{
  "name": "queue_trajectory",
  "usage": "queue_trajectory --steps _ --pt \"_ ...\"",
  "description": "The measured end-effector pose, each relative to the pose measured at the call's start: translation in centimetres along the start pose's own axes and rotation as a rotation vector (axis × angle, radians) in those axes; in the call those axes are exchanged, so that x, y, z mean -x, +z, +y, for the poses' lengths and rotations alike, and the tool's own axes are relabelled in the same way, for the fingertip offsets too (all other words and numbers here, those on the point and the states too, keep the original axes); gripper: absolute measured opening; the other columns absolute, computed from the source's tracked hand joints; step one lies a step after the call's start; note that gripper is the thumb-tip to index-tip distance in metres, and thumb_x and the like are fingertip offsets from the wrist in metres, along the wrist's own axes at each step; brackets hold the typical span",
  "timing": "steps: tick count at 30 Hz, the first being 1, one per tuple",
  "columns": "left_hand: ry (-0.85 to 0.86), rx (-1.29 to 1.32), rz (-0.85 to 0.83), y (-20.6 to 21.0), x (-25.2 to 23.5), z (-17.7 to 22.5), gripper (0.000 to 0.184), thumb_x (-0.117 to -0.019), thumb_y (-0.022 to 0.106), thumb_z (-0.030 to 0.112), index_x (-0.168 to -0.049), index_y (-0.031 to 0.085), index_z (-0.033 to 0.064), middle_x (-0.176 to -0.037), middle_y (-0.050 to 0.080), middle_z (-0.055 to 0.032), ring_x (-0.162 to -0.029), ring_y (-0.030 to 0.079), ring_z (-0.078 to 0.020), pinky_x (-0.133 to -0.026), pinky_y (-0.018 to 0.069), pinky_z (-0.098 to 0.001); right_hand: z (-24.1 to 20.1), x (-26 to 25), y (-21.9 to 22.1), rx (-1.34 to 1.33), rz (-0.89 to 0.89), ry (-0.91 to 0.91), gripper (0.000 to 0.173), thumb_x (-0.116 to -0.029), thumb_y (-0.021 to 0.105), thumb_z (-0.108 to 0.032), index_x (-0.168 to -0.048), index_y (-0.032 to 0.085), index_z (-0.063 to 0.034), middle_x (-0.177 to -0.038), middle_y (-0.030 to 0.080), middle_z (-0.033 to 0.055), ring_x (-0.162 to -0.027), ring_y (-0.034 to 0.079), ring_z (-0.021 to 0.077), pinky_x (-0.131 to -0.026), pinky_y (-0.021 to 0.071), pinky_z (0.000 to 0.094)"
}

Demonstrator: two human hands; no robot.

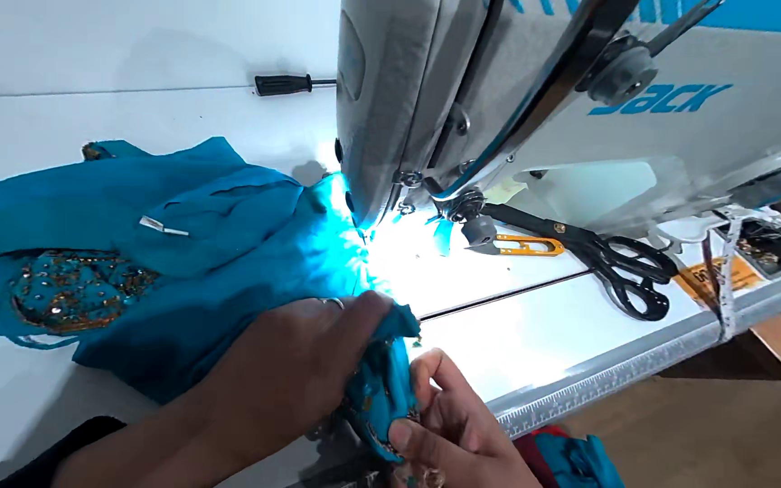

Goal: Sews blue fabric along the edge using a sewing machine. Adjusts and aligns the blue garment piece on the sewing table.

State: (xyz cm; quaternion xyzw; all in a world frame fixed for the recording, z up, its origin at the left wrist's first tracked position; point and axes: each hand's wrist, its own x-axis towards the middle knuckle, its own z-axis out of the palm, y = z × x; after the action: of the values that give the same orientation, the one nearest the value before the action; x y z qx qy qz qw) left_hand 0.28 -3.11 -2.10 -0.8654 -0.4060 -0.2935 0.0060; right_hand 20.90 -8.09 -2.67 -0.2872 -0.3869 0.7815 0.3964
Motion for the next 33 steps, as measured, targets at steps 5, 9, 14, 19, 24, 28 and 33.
queue_trajectory --steps 5,9,14,19,24,28,33 --pt "0.170 -0.087 -0.080 0.3 0.6 0.4 0.027 -0.0972 0.050 0.026 -0.105 0.073 0.0133 -0.093 0.073 -0.0022 -0.088 0.069 -0.0192 -0.073 0.0532 -0.0310 -2.0 1.0 -2.2 0.733 -0.050 -0.088 0.030 -0.0974 0.068 -0.009 -0.119 0.050 0.0020 -0.098 0.065 0.0078 -0.059 0.064 0.0051 -0.052 0.0588 0.0235" --pt "0.132 -0.056 -0.064 0.6 0.9 0.7 0.028 -0.0956 0.050 0.018 -0.108 0.075 0.0151 -0.096 0.074 -0.0018 -0.091 0.069 -0.0194 -0.076 0.0547 -0.0295 -3.4 1.1 -3.4 1.200 -0.139 -0.185 0.028 -0.0988 0.066 -0.020 -0.116 0.063 0.0016 -0.074 0.065 0.0072 -0.053 0.056 0.0113 -0.049 0.0479 0.0240" --pt "-0.071 0.134 -0.033 0.8 1.0 0.7 0.039 -0.1048 0.047 0.044 -0.093 0.074 0.0167 -0.098 0.069 0.0038 -0.095 0.062 -0.0058 -0.080 0.0502 -0.0171 -3.3 -0.1 -5.7 1.327 0.106 -0.583 0.019 -0.1036 0.055 -0.019 -0.104 0.069 -0.0060 -0.091 0.068 0.0047 -0.078 0.063 0.0033 -0.070 0.0534 0.0151" --pt "-0.099 0.311 -0.021 0.3 0.7 0.5 0.043 -0.1076 0.044 0.043 -0.091 0.073 0.0152 -0.107 0.070 0.0068 -0.113 0.059 0.0009 -0.095 0.0480 -0.0159 -2.4 -1.2 -5.1 1.049 -0.085 -0.553 0.033 -0.0999 0.064 -0.022 -0.124 0.053 -0.0019 -0.114 0.067 0.0096 -0.100 0.065 0.0050 -0.090 0.0549 0.0211" --pt "0.019 0.211 -0.113 0.5 0.9 0.3 0.048 -0.1088 0.035 0.040 -0.106 0.074 0.0141 -0.122 0.073 0.0001 -0.128 0.059 -0.0117 -0.109 0.0422 -0.0308 -1.1 -0.9 -3.5 1.089 -0.112 -0.706 0.015 -0.1026 0.060 -0.016 -0.113 0.054 -0.0060 -0.104 0.068 0.0060 -0.107 0.065 0.0080 -0.100 0.0501 0.0220" --pt "0.126 0.050 -0.202 0.3 0.8 0.1 0.051 -0.1075 0.032 0.043 -0.112 0.074 0.0156 -0.127 0.072 -0.0002 -0.128 0.061 -0.0165 -0.110 0.0433 -0.0372 -0.7 -0.7 -4.6 1.248 -0.279 -0.842 0.009 -0.1046 0.051 -0.011 -0.105 0.060 -0.0091 -0.099 0.071 0.0055 -0.108 0.067 0.0143 -0.108 0.0464 0.0284" --pt "0.019 0.225 -0.117 0.3 1.0 0.1 0.040 -0.1044 0.040 0.035 -0.106 0.075 0.0157 -0.121 0.072 0.0043 -0.122 0.061 -0.0080 -0.103 0.0465 -0.0267 0.0 -0.2 -5.7 1.516 -0.127 -0.942 0.012 -0.1025 0.061 -0.025 -0.105 0.062 -0.0138 -0.113 0.069 0.0048 -0.117 0.061 0.0187 -0.103 0.0452 0.0316"
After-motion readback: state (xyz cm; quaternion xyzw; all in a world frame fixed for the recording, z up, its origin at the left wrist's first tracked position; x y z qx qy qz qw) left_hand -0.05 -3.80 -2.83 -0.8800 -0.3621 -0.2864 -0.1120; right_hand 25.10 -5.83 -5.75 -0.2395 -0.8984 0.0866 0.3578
